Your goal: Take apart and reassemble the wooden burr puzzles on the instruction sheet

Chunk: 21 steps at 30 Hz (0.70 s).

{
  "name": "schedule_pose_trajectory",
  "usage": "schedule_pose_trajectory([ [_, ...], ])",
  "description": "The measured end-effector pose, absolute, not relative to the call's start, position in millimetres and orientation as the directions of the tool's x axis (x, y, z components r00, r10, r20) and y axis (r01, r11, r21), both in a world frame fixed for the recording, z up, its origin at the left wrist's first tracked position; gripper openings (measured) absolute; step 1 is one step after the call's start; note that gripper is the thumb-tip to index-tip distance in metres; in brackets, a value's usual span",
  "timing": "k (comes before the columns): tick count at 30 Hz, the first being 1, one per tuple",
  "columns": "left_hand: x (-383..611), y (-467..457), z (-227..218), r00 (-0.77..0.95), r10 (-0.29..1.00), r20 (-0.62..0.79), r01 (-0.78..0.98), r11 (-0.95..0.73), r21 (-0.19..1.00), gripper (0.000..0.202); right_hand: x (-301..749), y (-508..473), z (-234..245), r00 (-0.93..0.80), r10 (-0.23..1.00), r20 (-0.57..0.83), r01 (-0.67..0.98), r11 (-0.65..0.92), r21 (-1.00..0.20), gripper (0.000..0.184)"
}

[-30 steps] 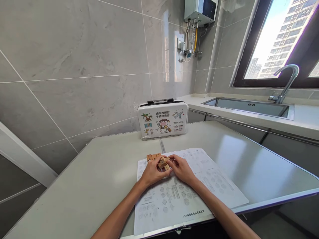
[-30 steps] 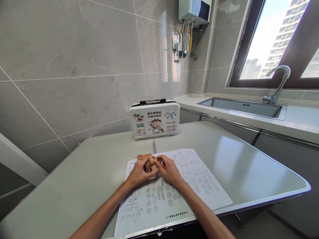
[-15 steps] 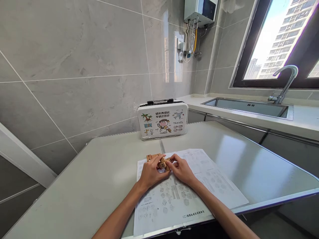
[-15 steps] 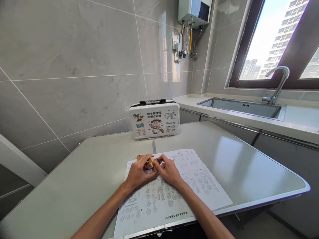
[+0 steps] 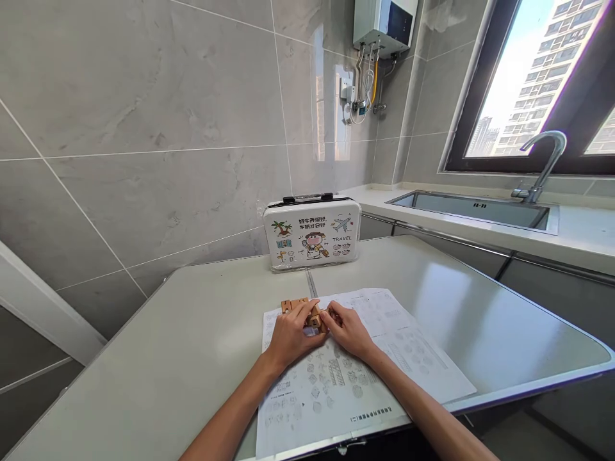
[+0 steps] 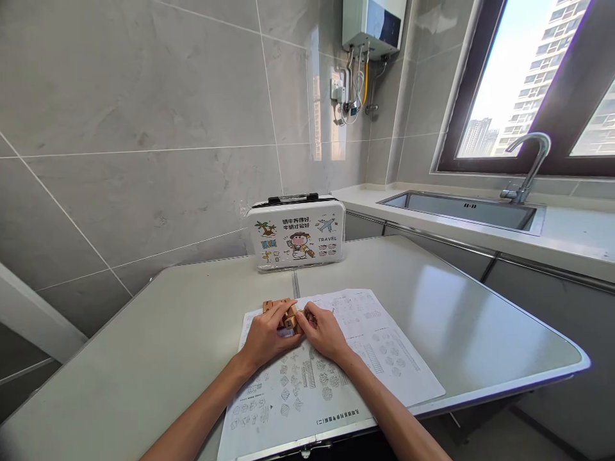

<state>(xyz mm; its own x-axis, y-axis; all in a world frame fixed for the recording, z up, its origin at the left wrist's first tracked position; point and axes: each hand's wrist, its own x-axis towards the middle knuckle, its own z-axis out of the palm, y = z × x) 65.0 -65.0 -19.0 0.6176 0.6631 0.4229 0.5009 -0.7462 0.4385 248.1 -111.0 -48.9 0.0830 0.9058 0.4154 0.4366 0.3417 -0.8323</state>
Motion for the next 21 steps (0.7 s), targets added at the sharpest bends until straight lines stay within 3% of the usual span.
schedule_pose_trajectory([
  [3,65,-59,-22,0.61,0.643,0.463,0.518,-0.766,0.381,0.081,249,-106,-49,0.176,0.921,0.347,0.273,0.293,-0.917,0.049],
  [6,62,-50,-33,0.573,0.651,0.497,0.575,-0.752,0.323,0.098,256,-99,-54,0.262,0.959,0.105,-0.104,0.136,-0.985,0.053],
  [8,58,-43,-44,0.528,0.703,0.477,0.644,-0.697,0.314,0.1,266,-95,-58,0.267,0.962,-0.054,-0.353,0.045,-0.935,0.051],
  [10,55,-38,-55,0.478,0.766,0.431,0.71,-0.625,0.324,0.099,279,-91,-63,0.245,0.966,-0.082,-0.504,0.055,-0.862,0.042],
  [14,53,-31,-71,0.434,0.845,0.313,0.774,-0.528,0.35,0.096,299,-86,-74,0.273,0.961,-0.052,-0.642,0.142,-0.754,0.035],
  [21,47,-24,-78,0.499,0.82,0.28,0.724,-0.572,0.385,0.088,308,-79,-87,0.4,0.913,-0.076,-0.691,0.246,-0.68,0.041],
])
